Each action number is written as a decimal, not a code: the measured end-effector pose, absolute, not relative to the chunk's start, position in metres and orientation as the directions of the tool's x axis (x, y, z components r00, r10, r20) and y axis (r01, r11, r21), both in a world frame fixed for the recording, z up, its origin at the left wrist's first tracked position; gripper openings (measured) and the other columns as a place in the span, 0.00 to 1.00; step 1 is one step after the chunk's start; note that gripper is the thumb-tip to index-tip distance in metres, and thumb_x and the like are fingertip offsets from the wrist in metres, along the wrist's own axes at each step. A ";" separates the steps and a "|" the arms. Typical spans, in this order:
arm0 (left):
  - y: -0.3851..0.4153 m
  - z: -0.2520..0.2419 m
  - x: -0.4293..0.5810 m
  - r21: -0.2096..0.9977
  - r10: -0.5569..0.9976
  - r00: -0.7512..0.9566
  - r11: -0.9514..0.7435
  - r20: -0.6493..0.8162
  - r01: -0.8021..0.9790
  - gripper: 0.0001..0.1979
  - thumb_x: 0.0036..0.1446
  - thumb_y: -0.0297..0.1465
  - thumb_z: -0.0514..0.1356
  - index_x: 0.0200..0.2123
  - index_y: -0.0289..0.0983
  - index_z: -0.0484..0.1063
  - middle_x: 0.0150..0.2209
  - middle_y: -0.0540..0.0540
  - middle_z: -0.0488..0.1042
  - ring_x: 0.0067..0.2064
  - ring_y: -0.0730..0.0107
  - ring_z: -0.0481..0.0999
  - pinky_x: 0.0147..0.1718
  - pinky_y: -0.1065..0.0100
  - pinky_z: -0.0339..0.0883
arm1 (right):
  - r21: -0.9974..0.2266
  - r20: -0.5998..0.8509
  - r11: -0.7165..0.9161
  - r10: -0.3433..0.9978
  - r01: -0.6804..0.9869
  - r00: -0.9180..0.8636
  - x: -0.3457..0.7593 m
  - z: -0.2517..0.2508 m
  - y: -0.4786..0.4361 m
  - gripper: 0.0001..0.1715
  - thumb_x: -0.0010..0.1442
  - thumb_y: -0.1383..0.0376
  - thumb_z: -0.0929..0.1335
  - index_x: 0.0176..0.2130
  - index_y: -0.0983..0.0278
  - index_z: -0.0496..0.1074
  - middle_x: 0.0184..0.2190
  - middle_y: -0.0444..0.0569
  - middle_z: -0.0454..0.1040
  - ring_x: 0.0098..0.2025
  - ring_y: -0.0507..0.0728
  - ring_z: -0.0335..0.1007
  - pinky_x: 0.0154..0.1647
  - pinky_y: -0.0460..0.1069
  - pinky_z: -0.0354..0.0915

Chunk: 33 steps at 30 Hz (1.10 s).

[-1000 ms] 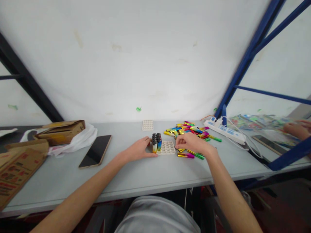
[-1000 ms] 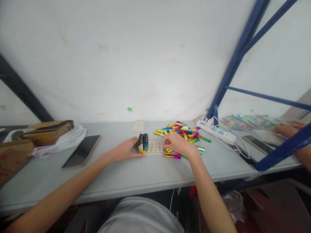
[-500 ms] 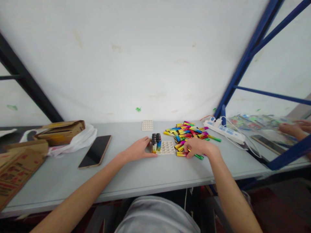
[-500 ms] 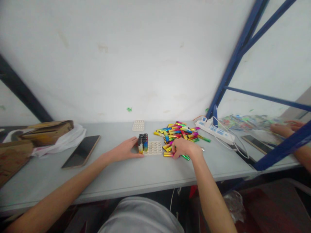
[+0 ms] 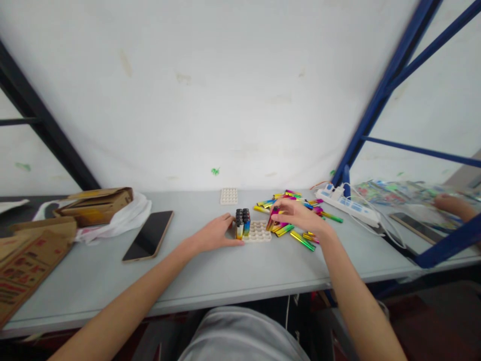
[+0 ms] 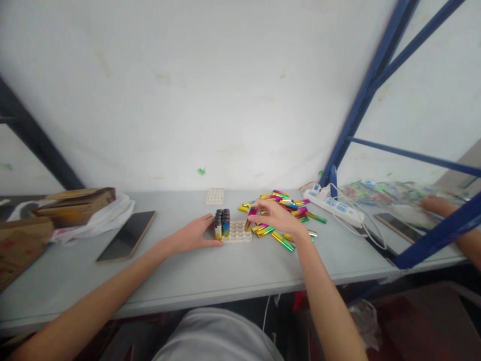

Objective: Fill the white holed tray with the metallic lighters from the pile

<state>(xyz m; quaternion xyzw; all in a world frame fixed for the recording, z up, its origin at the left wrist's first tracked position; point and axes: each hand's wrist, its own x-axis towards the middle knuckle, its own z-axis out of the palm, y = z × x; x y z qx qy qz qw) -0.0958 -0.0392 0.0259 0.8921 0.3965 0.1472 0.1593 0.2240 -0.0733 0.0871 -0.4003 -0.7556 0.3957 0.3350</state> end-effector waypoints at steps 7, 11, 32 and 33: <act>-0.038 0.025 -0.096 0.425 0.747 0.648 -0.640 0.149 0.641 0.29 0.55 0.57 0.69 0.44 0.38 0.74 0.45 0.40 0.75 0.45 0.51 0.77 0.49 0.56 0.72 | -0.976 0.216 0.199 0.915 -0.084 -0.341 0.188 0.082 -0.079 0.27 0.57 0.45 0.79 0.42 0.61 0.73 0.36 0.48 0.82 0.42 0.60 0.81 0.50 0.55 0.72; -0.039 0.025 -0.096 0.432 0.750 0.645 -0.636 0.149 0.640 0.29 0.55 0.57 0.69 0.45 0.38 0.74 0.45 0.40 0.75 0.46 0.50 0.77 0.49 0.55 0.72 | -0.983 0.174 0.139 0.921 -0.123 -0.349 0.177 0.083 -0.081 0.28 0.56 0.45 0.79 0.44 0.59 0.72 0.33 0.44 0.79 0.38 0.58 0.80 0.45 0.53 0.73; -0.040 0.026 -0.096 0.443 0.744 0.649 -0.642 0.161 0.626 0.28 0.55 0.55 0.70 0.46 0.38 0.74 0.44 0.41 0.75 0.45 0.51 0.76 0.48 0.56 0.72 | -0.897 0.289 0.368 0.907 0.245 -0.306 0.155 0.056 -0.067 0.33 0.66 0.37 0.66 0.26 0.59 0.62 0.21 0.38 0.54 0.25 0.51 0.49 0.25 0.48 0.48; -0.040 0.026 -0.096 0.448 0.743 0.649 -0.643 0.165 0.622 0.28 0.55 0.55 0.70 0.46 0.38 0.74 0.45 0.41 0.75 0.45 0.51 0.76 0.49 0.56 0.72 | -0.878 0.310 0.386 0.909 0.282 -0.278 0.154 0.055 -0.066 0.32 0.66 0.39 0.66 0.24 0.59 0.60 0.20 0.39 0.54 0.25 0.51 0.50 0.26 0.48 0.48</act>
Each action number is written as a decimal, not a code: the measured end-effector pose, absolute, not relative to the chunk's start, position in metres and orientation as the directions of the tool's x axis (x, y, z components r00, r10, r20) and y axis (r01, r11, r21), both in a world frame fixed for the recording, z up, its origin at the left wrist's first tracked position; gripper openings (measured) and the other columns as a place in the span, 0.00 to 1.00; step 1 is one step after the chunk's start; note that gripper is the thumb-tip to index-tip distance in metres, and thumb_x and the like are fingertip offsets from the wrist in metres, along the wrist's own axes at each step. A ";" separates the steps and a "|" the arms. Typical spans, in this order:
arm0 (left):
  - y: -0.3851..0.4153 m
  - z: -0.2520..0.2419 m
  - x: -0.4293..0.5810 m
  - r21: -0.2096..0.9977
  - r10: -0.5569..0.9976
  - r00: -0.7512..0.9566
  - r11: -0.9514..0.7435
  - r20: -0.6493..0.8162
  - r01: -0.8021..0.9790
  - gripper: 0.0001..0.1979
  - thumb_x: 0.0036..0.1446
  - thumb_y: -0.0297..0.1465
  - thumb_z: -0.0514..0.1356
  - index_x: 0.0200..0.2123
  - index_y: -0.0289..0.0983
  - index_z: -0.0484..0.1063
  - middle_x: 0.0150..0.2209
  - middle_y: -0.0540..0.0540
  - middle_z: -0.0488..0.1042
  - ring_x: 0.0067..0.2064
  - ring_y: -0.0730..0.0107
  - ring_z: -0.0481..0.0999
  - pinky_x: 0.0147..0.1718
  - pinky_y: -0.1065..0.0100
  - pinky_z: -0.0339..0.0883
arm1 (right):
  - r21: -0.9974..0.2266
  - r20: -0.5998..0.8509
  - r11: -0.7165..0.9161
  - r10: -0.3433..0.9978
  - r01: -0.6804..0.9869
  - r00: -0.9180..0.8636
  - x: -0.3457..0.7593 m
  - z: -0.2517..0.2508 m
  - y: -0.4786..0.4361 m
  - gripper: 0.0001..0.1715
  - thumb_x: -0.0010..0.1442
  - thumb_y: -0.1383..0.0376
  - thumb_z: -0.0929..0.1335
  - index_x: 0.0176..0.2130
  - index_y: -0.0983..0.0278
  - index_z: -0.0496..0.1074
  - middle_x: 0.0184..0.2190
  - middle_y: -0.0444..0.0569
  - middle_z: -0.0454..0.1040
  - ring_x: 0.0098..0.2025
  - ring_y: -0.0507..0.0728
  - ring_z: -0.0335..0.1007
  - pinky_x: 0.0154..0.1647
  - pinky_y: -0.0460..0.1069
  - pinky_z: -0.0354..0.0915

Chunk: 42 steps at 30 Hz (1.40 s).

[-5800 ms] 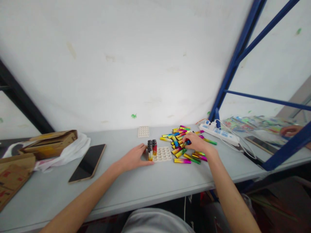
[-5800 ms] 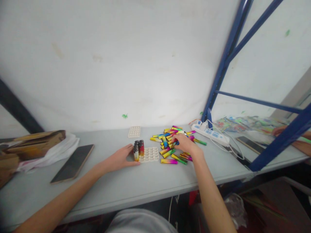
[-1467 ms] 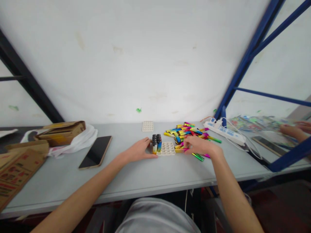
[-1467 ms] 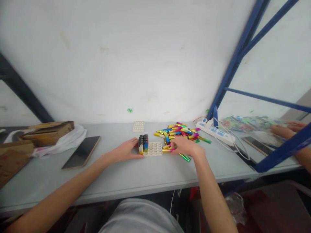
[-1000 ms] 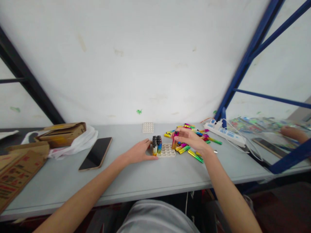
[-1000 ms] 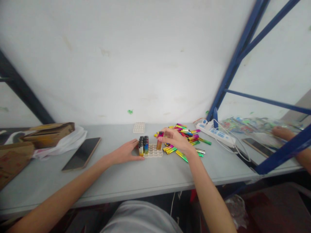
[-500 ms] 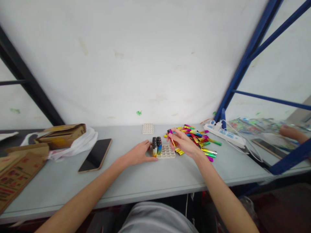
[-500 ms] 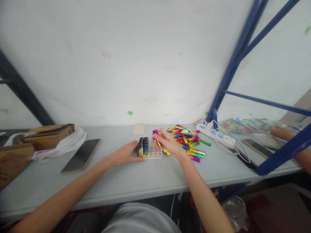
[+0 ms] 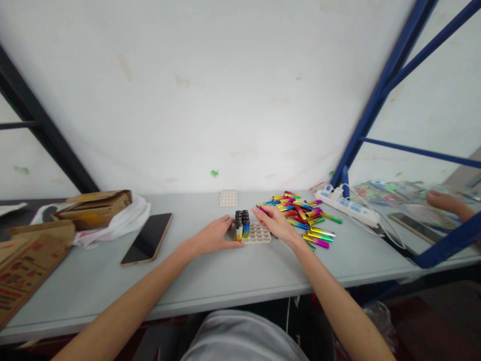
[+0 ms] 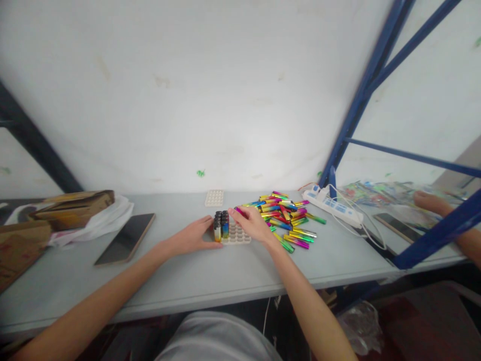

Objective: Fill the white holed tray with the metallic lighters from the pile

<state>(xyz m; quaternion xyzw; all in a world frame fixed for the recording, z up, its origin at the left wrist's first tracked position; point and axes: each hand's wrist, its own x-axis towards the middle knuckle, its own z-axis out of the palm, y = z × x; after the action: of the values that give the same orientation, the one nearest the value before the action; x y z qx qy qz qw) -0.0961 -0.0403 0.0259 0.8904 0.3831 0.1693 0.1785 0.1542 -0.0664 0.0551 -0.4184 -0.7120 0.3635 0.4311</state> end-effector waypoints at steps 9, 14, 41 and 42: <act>-0.040 0.027 -0.096 0.434 0.745 0.650 -0.641 0.153 0.633 0.28 0.56 0.55 0.69 0.46 0.38 0.74 0.46 0.40 0.75 0.46 0.51 0.76 0.49 0.56 0.72 | -0.760 0.420 0.435 0.896 0.483 -0.147 0.154 0.053 -0.064 0.23 0.61 0.52 0.64 0.21 0.59 0.56 0.20 0.40 0.56 0.26 0.52 0.53 0.31 0.49 0.49; -0.040 0.026 -0.096 0.435 0.747 0.644 -0.640 0.163 0.633 0.28 0.55 0.55 0.69 0.44 0.38 0.74 0.44 0.41 0.75 0.45 0.51 0.77 0.48 0.56 0.72 | -0.760 0.425 0.422 0.898 0.494 -0.114 0.154 0.051 -0.063 0.29 0.65 0.45 0.64 0.23 0.60 0.58 0.21 0.40 0.56 0.27 0.52 0.53 0.31 0.49 0.49; -0.041 0.025 -0.096 0.436 0.752 0.644 -0.631 0.139 0.642 0.29 0.56 0.55 0.70 0.46 0.37 0.74 0.45 0.40 0.75 0.46 0.50 0.76 0.49 0.55 0.71 | -0.358 0.353 0.651 0.758 0.669 -0.549 0.168 0.085 -0.087 0.23 0.77 0.55 0.66 0.33 0.64 0.74 0.34 0.50 0.75 0.40 0.58 0.69 0.44 0.50 0.59; -0.040 0.025 -0.096 0.436 0.752 0.645 -0.631 0.139 0.642 0.29 0.56 0.55 0.70 0.46 0.37 0.74 0.45 0.40 0.75 0.46 0.50 0.76 0.49 0.55 0.71 | -0.352 0.325 0.648 0.761 0.675 -0.562 0.169 0.087 -0.088 0.23 0.77 0.55 0.66 0.32 0.65 0.74 0.32 0.49 0.75 0.38 0.57 0.69 0.42 0.50 0.59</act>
<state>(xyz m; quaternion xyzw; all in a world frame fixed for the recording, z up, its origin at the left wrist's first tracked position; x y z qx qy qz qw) -0.0959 -0.0404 0.0246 0.8895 0.3917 0.1558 0.1765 0.1686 -0.0884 0.0870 -0.4086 -0.8786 0.0940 0.2286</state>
